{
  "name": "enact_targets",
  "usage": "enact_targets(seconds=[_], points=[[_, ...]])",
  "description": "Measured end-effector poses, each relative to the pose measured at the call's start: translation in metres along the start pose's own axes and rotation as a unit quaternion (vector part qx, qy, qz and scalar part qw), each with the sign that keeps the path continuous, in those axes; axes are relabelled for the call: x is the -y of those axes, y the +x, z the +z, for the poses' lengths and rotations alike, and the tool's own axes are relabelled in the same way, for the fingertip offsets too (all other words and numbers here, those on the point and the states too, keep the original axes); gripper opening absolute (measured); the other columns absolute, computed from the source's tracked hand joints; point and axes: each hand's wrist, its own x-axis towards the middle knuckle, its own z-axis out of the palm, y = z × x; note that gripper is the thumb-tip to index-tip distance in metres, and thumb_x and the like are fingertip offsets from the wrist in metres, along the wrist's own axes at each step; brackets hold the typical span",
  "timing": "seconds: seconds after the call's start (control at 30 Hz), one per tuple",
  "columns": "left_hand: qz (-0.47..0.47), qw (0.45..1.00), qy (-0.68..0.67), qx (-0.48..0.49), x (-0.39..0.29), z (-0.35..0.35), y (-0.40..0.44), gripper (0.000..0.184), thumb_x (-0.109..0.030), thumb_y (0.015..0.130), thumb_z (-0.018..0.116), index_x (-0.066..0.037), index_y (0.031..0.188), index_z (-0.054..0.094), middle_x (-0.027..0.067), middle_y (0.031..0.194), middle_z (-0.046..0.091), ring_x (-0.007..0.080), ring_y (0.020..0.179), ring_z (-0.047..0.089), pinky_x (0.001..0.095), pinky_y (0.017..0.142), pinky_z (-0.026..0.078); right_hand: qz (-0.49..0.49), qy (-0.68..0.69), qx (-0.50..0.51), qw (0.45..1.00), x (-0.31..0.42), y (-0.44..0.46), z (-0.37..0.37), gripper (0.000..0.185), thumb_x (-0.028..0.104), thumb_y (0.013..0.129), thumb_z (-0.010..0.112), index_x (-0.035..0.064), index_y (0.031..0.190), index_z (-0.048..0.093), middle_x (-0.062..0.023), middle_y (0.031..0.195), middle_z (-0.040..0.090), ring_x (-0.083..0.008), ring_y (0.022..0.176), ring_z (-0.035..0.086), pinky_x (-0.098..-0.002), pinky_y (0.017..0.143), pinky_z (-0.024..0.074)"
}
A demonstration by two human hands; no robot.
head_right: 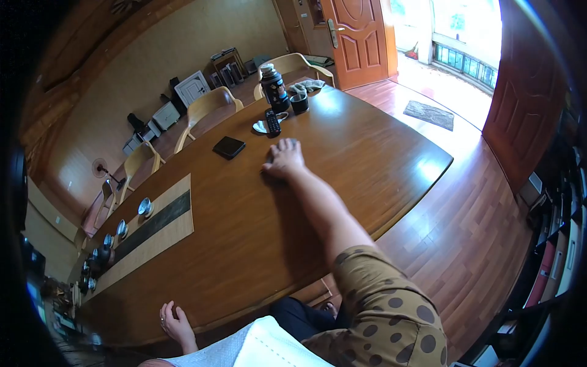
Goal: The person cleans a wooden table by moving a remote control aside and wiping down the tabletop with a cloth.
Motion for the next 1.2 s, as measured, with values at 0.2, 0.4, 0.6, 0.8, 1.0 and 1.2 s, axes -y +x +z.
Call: enact_targets(seconds=[0.2, 0.4, 0.6, 0.8, 1.0, 1.2], points=[[-0.013, 1.000, -0.009, -0.004, -0.004, -0.001, 0.000, 0.027, -0.018, 0.084, 0.064, -0.007, 0.109, 0.066, 0.0153, 0.125, 0.060, 0.0348, 0.122, 0.050, 0.0453, 0.106, 0.034, -0.013, 0.015, 0.017, 1.000, 0.123, -0.043, 0.010, 0.083, 0.059, 0.089, 0.047, 0.0008, 0.146, 0.031, -0.0249, 0.154, 0.025, -0.0371, 0.146, 0.016, -0.0506, 0.118, 0.0063], [0.000, 1.000, 0.003, -0.007, -0.004, -0.001, -0.002, 0.027, -0.021, 0.086, 0.064, -0.008, 0.109, 0.067, 0.0148, 0.123, 0.061, 0.0337, 0.121, 0.051, 0.0463, 0.105, 0.035, -0.239, 0.032, 0.003, 0.971, 0.190, -0.124, 0.009, 0.074, 0.059, 0.087, 0.047, 0.0024, 0.134, 0.048, -0.0221, 0.139, 0.043, -0.0346, 0.133, 0.034, -0.0500, 0.112, 0.0180], [-0.002, 1.000, 0.030, -0.009, -0.002, 0.000, -0.002, 0.029, -0.025, 0.088, 0.063, -0.012, 0.113, 0.067, 0.0124, 0.126, 0.061, 0.0336, 0.126, 0.048, 0.0488, 0.109, 0.031, -0.463, 0.115, -0.006, 0.879, 0.126, -0.171, -0.003, 0.066, 0.063, 0.085, 0.052, 0.0216, 0.136, 0.051, -0.0115, 0.143, 0.043, -0.0270, 0.134, 0.038, -0.0531, 0.105, 0.0257], [-0.017, 0.999, 0.036, 0.001, -0.004, -0.001, -0.003, 0.029, -0.028, 0.089, 0.062, -0.013, 0.114, 0.067, 0.0106, 0.128, 0.061, 0.0323, 0.127, 0.047, 0.0490, 0.109, 0.030, -0.100, -0.020, 0.006, 0.995, -0.087, -0.115, -0.060, 0.067, 0.068, 0.077, 0.058, 0.0286, 0.132, 0.055, -0.0025, 0.140, 0.048, -0.0243, 0.132, 0.041, -0.0521, 0.100, 0.0335], [-0.027, 0.999, 0.046, -0.002, -0.004, -0.001, -0.001, 0.029, -0.028, 0.088, 0.062, -0.014, 0.112, 0.067, 0.0089, 0.128, 0.061, 0.0315, 0.124, 0.049, 0.0481, 0.107, 0.032, 0.355, -0.042, -0.046, 0.933, -0.293, -0.175, -0.111, 0.076, 0.067, 0.079, 0.057, 0.0238, 0.141, 0.047, -0.0074, 0.151, 0.036, -0.0277, 0.143, 0.026, -0.0618, 0.108, 0.0242], [-0.022, 0.999, 0.048, 0.000, -0.007, 0.000, -0.002, 0.028, -0.028, 0.089, 0.061, -0.013, 0.112, 0.066, 0.0088, 0.128, 0.061, 0.0292, 0.121, 0.052, 0.0462, 0.103, 0.036, 0.484, -0.012, -0.142, 0.863, -0.314, -0.202, -0.104, 0.087, 0.065, 0.073, 0.065, 0.0180, 0.143, 0.045, -0.0108, 0.151, 0.032, -0.0315, 0.141, 0.024, -0.0593, 0.108, 0.0284]])
